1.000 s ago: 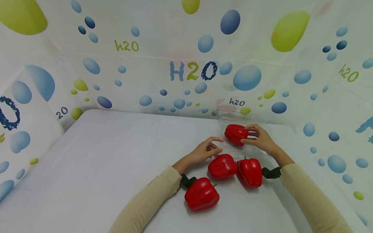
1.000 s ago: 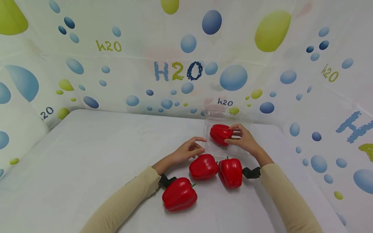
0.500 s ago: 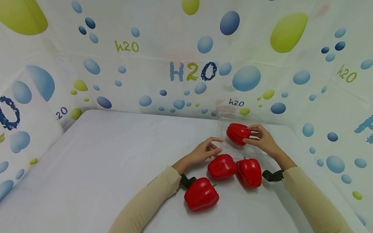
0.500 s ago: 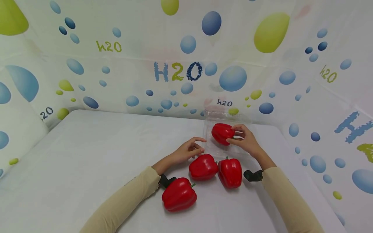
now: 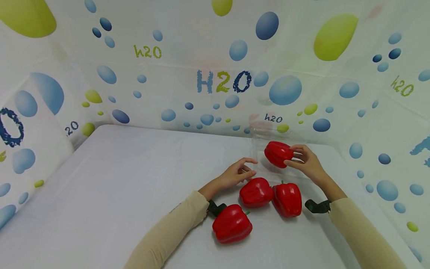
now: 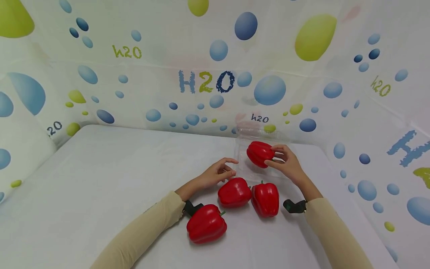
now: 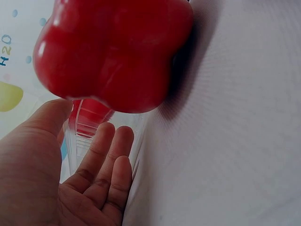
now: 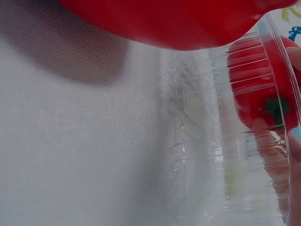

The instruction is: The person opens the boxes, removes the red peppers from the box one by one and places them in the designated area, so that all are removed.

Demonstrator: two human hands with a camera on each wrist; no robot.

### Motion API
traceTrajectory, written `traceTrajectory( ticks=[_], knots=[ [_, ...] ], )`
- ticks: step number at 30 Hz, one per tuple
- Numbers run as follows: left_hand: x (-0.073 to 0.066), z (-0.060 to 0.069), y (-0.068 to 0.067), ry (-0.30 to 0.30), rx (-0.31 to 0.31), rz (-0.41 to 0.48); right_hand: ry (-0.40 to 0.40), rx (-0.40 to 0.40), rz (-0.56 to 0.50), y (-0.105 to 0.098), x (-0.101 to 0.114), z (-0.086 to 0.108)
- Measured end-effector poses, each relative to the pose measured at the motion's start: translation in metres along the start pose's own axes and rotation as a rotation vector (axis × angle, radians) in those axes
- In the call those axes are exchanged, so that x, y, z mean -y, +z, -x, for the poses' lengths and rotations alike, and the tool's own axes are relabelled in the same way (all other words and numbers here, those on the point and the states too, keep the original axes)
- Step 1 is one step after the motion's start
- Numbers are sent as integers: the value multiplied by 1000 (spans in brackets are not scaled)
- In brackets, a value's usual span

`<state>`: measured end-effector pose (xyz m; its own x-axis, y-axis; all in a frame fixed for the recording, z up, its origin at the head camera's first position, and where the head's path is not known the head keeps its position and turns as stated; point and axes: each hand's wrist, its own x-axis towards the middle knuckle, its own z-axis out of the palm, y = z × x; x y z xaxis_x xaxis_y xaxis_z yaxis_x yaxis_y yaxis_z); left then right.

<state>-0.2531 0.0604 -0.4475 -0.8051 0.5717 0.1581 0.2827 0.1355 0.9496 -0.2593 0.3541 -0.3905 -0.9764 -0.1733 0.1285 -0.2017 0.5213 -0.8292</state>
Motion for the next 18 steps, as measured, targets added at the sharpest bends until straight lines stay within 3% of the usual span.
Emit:
traceTrajectory(
  ticks=[18],
  knots=[
    [-1,1,0,-5,0,9,-45,-33,-28,0,5,14]
  ],
)
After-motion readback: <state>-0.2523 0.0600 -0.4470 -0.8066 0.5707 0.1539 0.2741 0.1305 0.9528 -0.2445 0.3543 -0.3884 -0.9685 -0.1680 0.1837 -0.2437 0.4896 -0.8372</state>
